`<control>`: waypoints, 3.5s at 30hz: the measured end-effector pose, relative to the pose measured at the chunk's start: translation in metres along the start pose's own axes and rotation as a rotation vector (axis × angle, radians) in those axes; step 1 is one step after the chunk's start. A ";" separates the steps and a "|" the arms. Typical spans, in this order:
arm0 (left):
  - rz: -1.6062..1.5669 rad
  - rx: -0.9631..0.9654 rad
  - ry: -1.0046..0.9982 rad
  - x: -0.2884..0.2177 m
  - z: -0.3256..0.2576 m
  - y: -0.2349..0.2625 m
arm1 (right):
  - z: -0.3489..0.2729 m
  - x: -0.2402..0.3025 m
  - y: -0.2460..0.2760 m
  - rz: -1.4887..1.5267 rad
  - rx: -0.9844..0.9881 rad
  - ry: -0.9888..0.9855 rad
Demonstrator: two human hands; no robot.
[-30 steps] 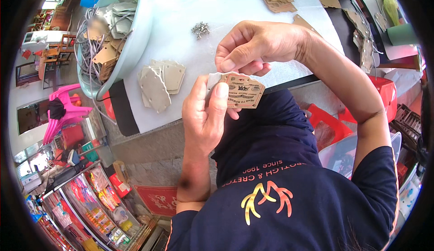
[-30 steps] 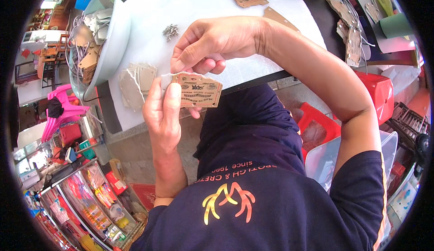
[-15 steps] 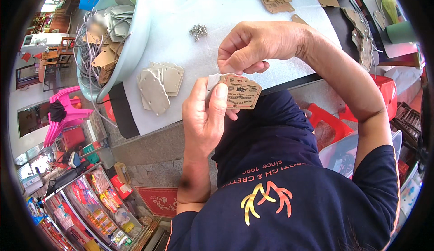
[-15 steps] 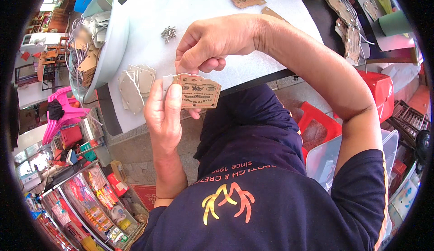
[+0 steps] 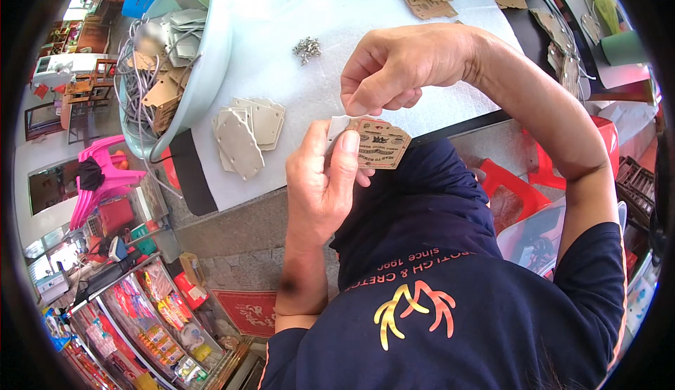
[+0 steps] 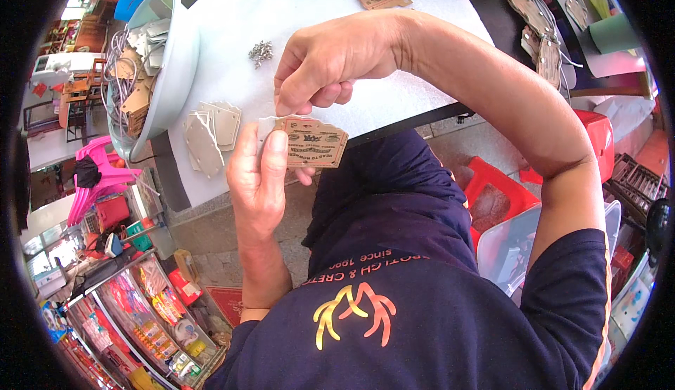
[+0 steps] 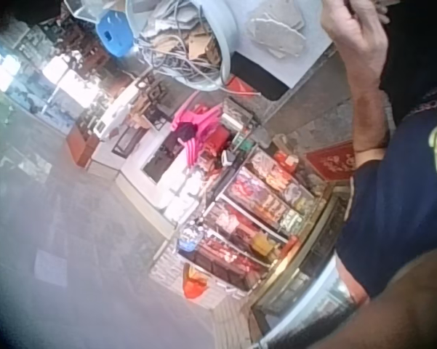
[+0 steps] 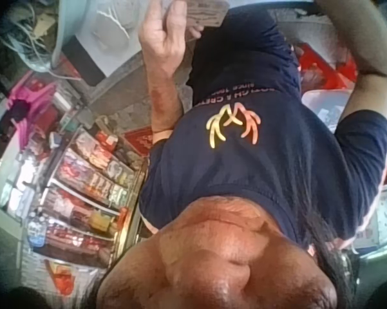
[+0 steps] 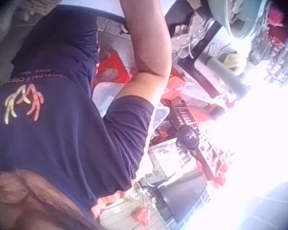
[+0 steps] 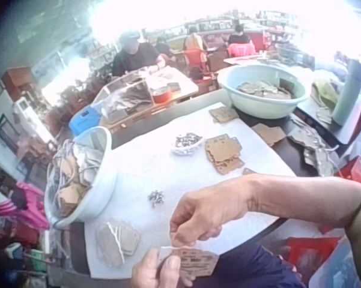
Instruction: Assembling small leather or synthetic labels for shoes by inserting metal rivets.
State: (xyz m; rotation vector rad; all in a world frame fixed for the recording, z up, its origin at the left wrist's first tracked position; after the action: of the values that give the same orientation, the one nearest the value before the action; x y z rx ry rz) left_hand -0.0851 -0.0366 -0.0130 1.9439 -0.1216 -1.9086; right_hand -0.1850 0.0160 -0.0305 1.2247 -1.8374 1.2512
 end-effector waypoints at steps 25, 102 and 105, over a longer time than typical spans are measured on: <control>-0.020 -0.073 -0.033 -0.001 0.001 0.003 | -0.013 0.008 -0.001 -0.124 -0.086 0.234; 0.507 -0.208 -0.818 -0.062 -0.026 0.009 | -0.085 0.066 -0.076 -0.939 -0.074 1.027; 0.496 -0.248 -0.866 -0.065 -0.025 0.010 | -0.084 0.065 -0.075 -0.930 -0.091 0.950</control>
State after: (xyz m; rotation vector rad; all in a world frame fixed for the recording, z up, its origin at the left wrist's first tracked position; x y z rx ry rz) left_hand -0.0625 -0.0180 0.0504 0.7290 -0.5231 -2.1232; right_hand -0.1441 0.0610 0.0847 0.9582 -0.5081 0.9049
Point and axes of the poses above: each hand's wrist, its own z-axis towards the middle knuckle, its own y-axis out of the back of the hand, x = y × z, the point moved 9 cm from there along z, towards the middle knuckle, and after that the axes turned 14 degrees about z, right-handed, at the moved point
